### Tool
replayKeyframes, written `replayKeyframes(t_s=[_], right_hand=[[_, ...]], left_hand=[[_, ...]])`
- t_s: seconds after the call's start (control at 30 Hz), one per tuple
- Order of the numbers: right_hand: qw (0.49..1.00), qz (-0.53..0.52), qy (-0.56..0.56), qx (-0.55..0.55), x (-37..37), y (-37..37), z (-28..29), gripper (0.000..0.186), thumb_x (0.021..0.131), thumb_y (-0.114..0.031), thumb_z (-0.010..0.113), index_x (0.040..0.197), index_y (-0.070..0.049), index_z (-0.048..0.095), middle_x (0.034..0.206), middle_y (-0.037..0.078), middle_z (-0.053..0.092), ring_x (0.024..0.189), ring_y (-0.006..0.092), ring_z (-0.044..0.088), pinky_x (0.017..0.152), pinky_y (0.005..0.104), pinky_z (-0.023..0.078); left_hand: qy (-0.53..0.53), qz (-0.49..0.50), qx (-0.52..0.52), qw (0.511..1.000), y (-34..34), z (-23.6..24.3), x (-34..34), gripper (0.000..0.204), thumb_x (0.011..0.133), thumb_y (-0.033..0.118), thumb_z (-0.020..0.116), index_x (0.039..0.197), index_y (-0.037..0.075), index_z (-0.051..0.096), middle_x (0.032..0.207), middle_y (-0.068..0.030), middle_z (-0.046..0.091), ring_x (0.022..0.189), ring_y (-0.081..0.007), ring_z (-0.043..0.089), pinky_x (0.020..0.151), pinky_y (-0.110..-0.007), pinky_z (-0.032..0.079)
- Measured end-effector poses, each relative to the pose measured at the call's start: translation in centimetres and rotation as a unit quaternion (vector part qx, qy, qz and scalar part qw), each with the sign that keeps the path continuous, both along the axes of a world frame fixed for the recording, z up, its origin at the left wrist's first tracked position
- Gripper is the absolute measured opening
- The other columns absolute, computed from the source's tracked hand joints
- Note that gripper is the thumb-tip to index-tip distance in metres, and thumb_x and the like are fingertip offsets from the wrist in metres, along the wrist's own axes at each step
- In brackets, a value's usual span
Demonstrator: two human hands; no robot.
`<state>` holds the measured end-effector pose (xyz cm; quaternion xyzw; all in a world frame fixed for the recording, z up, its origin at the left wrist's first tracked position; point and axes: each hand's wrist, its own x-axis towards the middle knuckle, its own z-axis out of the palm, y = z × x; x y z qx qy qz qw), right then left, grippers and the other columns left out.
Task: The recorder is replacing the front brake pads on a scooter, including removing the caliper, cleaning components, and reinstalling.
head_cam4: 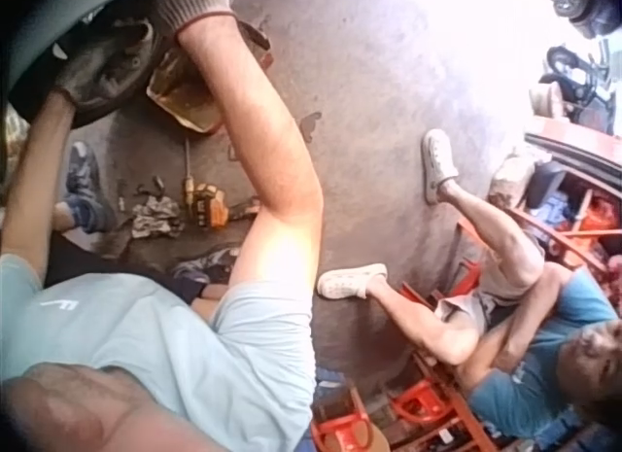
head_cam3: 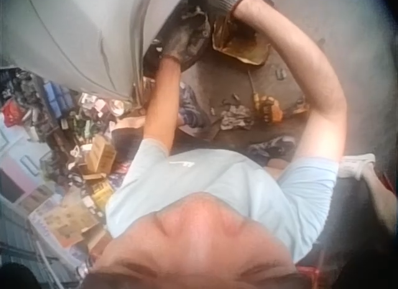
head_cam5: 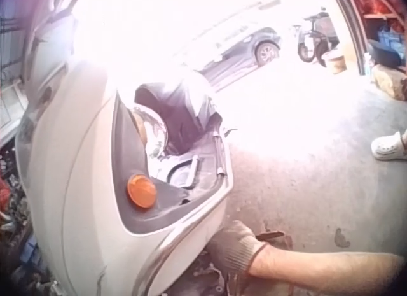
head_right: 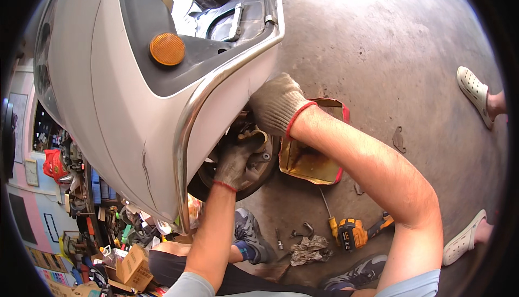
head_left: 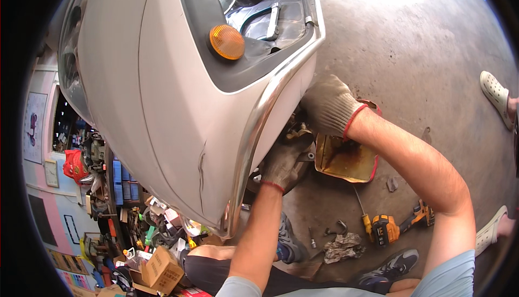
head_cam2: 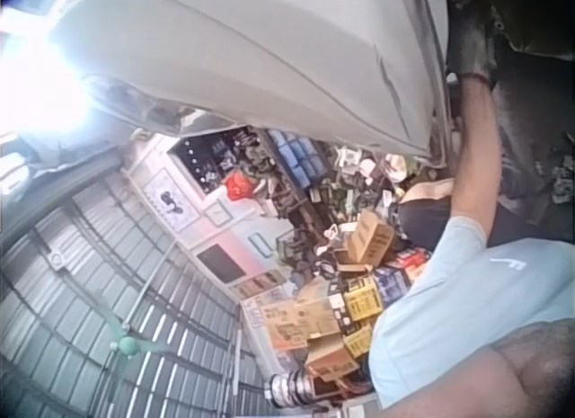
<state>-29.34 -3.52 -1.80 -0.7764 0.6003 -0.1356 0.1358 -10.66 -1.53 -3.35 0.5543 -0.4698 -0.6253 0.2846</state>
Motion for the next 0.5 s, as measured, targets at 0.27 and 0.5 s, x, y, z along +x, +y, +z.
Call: replayKeyframes(t_s=[0.27, 0.5], right_hand=[[0.997, -0.013, 0.031, 0.073, 0.8, 0.4, 1.8, 0.026, 0.089, -0.029, 0.061, 0.095, -0.009, 0.076, 0.091, 0.015, 0.073, 0.090, 0.0327, 0.072, 0.079, 0.0429, 0.056], [0.989, -0.046, 0.026, 0.141, 1.3, -0.5, 1.6, 0.028, 0.083, -0.027, 0.066, 0.100, -0.008, 0.077, 0.101, 0.016, 0.074, 0.095, 0.0307, 0.073, 0.083, 0.0415, 0.057]], left_hand=[[-0.091, -0.048, -0.052, 0.993, -0.3, 1.6, -0.6, 0.059, 0.076, 0.009, 0.080, 0.129, 0.008, 0.053, 0.104, -0.0006, 0.062, 0.089, -0.0097, 0.062, 0.067, -0.025, 0.056], [-0.114, -0.079, -0.058, 0.989, -1.3, -0.7, 0.9, 0.050, 0.078, 0.012, 0.080, 0.123, 0.010, 0.059, 0.098, -0.0008, 0.064, 0.085, -0.0097, 0.064, 0.061, -0.024, 0.057]])
